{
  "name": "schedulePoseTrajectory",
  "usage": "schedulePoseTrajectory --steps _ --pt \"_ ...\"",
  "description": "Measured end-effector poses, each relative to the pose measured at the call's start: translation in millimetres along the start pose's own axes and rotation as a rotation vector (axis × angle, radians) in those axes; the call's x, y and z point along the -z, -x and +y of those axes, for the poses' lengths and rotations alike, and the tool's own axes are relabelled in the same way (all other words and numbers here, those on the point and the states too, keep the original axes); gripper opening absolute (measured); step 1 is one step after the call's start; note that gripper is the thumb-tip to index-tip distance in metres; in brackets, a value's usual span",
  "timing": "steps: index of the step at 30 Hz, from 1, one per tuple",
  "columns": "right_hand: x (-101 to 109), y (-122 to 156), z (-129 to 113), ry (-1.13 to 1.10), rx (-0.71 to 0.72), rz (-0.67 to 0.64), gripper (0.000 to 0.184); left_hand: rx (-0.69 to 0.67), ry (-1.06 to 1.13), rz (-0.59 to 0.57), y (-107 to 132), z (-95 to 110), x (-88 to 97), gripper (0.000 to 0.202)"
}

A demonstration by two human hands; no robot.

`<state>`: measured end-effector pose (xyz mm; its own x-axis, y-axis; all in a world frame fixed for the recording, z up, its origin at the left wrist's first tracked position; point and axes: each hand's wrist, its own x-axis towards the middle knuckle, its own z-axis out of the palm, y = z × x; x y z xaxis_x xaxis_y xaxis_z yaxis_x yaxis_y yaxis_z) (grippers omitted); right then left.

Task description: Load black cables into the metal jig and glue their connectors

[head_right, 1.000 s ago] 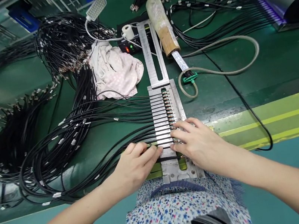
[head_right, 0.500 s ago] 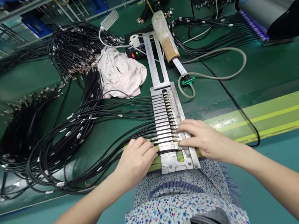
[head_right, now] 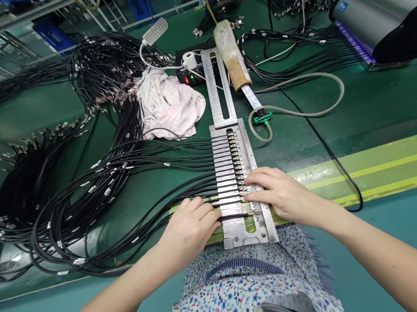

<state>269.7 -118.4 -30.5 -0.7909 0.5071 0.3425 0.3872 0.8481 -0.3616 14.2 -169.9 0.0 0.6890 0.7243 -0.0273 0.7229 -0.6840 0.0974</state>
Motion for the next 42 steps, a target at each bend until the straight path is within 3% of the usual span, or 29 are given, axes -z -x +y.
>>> schedulePoseTrajectory --steps 10,15,21,25,30,37,42 --pt "6.4 -0.1 -1.5 -0.143 -0.043 0.085 0.047 0.137 0.153 -0.151 -4.7 -1.6 14.2 0.010" --pt "6.5 3.8 -7.1 -0.015 -0.031 -0.022 0.040 0.121 0.210 -0.222 -3.3 2.5 19.1 0.010" --pt "-2.1 2.5 -9.1 0.144 -0.045 -0.058 0.033 0.164 0.320 -0.180 0.4 -3.6 17.7 0.015" --pt "2.2 1.2 -10.0 0.059 -0.074 -0.018 0.038 0.249 0.226 -0.196 -0.9 -5.6 15.4 0.019" --pt "12.7 4.7 -14.6 -0.148 -0.134 0.099 0.048 0.229 0.049 -0.213 -1.8 -1.0 10.3 0.019" --pt "7.1 15.9 -31.4 -0.028 -0.137 0.032 0.039 0.178 -0.031 -0.186 -4.6 2.4 7.5 0.017" --pt "8.5 15.8 -46.2 -0.071 -0.124 0.041 0.029 0.133 -0.023 -0.222 -7.0 0.8 15.3 0.017"
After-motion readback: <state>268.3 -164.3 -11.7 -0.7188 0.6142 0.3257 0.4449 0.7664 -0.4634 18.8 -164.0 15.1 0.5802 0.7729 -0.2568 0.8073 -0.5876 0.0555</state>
